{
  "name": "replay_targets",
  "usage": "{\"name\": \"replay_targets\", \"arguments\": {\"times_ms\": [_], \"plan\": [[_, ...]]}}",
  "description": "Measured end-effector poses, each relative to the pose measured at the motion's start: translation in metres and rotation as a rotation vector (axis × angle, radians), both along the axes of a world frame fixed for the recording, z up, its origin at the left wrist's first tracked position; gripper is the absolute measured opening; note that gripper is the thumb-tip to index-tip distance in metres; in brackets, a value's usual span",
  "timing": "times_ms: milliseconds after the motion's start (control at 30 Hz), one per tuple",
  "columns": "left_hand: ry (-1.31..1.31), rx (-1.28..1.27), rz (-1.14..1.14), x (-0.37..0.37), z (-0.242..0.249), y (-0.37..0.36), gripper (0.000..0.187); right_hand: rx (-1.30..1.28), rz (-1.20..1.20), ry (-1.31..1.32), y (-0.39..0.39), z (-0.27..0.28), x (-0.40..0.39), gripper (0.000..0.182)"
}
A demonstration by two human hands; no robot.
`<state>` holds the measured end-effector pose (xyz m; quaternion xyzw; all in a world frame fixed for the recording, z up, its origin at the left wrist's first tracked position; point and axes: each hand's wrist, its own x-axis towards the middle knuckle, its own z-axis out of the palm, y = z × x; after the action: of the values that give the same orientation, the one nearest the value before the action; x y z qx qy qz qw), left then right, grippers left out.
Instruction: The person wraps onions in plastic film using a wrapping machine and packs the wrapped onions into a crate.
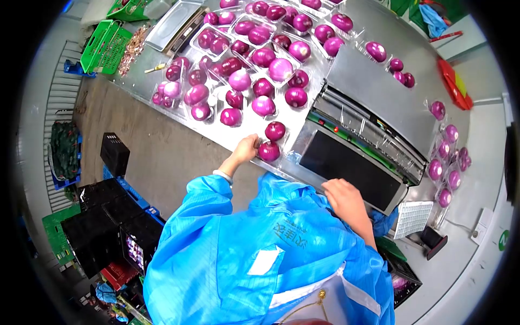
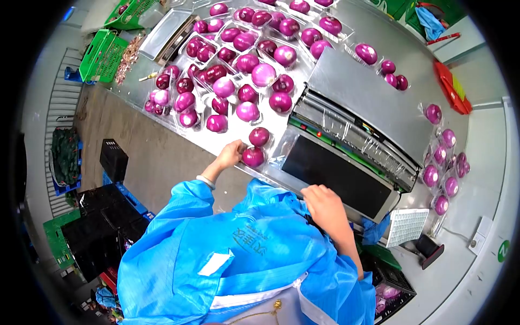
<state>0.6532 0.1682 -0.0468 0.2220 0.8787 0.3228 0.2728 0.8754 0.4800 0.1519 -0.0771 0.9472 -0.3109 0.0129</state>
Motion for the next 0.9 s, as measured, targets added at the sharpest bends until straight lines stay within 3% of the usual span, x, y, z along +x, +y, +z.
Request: {"name": "replay_targets", "arguments": {"times_ms": [33, 133, 267, 367, 467, 533, 600, 700, 733, 800, 867, 900], "plan": [[-0.067, 0.039, -0.02, -0.005, -0.002, -0.002, 0.021, -0.011, 0.004, -0.026, -0.003, 0.001, -0.002, 0.017], [-0.742, 0.438, 0.338, -0.017, 0.028, -0.007, 0.026, -0.025, -0.038, -0.094, 0.001, 0.001, -0.001, 0.017], [-0.945, 0.438, 0.442, -0.015, 0.054, -0.02, 0.031, 0.058, -0.047, -0.148, 0.018, -0.002, -0.001, 0.016], [-0.91, 0.616, 0.472, -0.001, 0.085, -0.028, 0.038, 0.114, 0.008, -0.176, 0.037, -0.011, -0.002, 0.017], [-0.879, 0.681, 0.455, 0.0, 0.146, -0.005, 0.034, -0.055, 0.008, -0.132, 0.052, -0.008, -0.013, 0.019], [-0.846, 0.677, 0.385, -0.009, 0.186, 0.03, 0.032, -0.253, -0.06, -0.179, 0.063, 0.003, -0.029, 0.028], [-0.625, 0.616, 0.11, -0.04, 0.2, 0.093, 0.031, -0.585, -0.203, -0.15, 0.089, 0.021, -0.054, 0.039], [-0.648, 0.534, -0.01, -0.066, 0.225, 0.184, 0.028, -0.746, -0.306, -0.032, 0.125, 0.032, -0.077, 0.052], [-0.599, 0.253, -0.031, -0.068, 0.259, 0.222, 0.045, -0.777, -0.357, -0.03, 0.139, 0.036, -0.083, 0.054], [-0.617, 0.271, -0.235, -0.094, 0.234, 0.274, 0.065, -0.908, -0.525, -0.017, 0.172, 0.029, -0.089, 0.049], [-0.62, 0.483, -0.444, -0.108, 0.221, 0.333, 0.046, -0.924, -0.691, -0.042, 0.207, 0.023, -0.092, 0.044], [-0.677, 0.429, -0.502, -0.118, 0.218, 0.359, 0.028, -0.905, -0.767, -0.065, 0.22, 0.022, -0.091, 0.043]]}}
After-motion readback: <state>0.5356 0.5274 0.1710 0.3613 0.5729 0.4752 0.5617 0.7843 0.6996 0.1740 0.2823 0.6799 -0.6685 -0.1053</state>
